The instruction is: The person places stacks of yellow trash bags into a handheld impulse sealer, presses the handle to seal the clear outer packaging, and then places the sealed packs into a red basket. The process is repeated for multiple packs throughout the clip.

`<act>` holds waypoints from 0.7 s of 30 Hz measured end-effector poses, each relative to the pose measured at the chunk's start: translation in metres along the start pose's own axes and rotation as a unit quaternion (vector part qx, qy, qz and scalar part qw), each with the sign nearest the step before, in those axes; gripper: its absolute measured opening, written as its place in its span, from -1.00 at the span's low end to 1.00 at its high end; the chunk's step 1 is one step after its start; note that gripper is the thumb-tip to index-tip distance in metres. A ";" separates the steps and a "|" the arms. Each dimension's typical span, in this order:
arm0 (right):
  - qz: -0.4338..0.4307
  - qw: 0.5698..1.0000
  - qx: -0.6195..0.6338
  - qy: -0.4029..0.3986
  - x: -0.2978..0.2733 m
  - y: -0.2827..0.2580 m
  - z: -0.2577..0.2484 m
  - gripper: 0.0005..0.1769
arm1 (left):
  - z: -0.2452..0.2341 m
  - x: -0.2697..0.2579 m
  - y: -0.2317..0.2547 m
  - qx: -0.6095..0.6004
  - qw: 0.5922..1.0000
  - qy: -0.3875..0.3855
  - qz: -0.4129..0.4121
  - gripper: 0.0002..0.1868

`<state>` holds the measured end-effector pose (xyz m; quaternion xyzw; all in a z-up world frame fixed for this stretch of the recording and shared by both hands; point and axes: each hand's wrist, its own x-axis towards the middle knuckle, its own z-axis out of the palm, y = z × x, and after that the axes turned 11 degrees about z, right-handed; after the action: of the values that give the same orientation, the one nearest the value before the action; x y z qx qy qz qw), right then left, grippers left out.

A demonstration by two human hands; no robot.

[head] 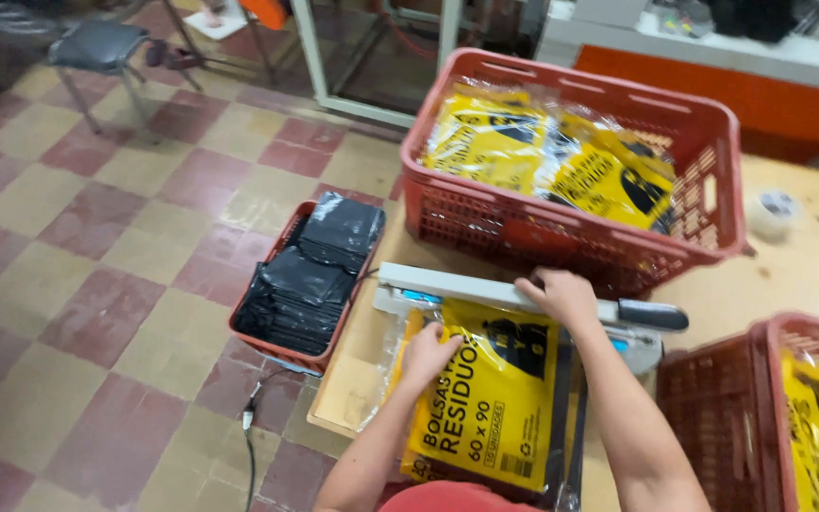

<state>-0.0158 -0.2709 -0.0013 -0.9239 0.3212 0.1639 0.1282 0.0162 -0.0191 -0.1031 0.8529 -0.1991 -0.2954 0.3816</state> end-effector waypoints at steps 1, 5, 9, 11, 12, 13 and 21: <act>-0.052 0.996 0.023 0.067 -0.001 0.002 -0.003 -0.36 | 0.013 0.015 -0.021 -0.005 0.999 0.034 0.004 -0.41; -0.200 0.915 0.179 0.300 0.002 0.019 0.008 -0.89 | 0.023 0.025 -0.033 -0.050 0.993 0.102 0.036 -0.62; -0.262 0.855 0.302 0.330 -0.045 0.035 0.020 -0.99 | 0.022 0.010 -0.029 -0.125 0.981 0.126 0.077 -0.74; -0.235 0.840 0.359 0.334 -0.075 0.047 0.033 -0.95 | 0.016 -0.004 -0.020 -0.220 0.956 0.129 0.143 -0.73; -0.234 0.841 0.357 0.333 -0.078 0.054 0.049 -0.95 | 0.013 -0.013 -0.015 -0.221 0.956 0.129 0.142 -0.73; -0.159 0.844 0.405 0.313 -0.082 0.062 0.067 -0.88 | 0.011 -0.022 -0.009 -0.257 0.943 0.118 0.177 -0.74; 0.093 0.719 0.688 0.039 -0.104 0.069 0.116 -0.58 | -0.001 -0.067 0.012 -0.504 0.834 0.028 0.225 -0.84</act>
<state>-0.1617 -0.2266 -0.0762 -0.5522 0.4345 -0.1272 0.7001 -0.0344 0.0119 -0.0698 0.4823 -0.1980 -0.2367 0.8199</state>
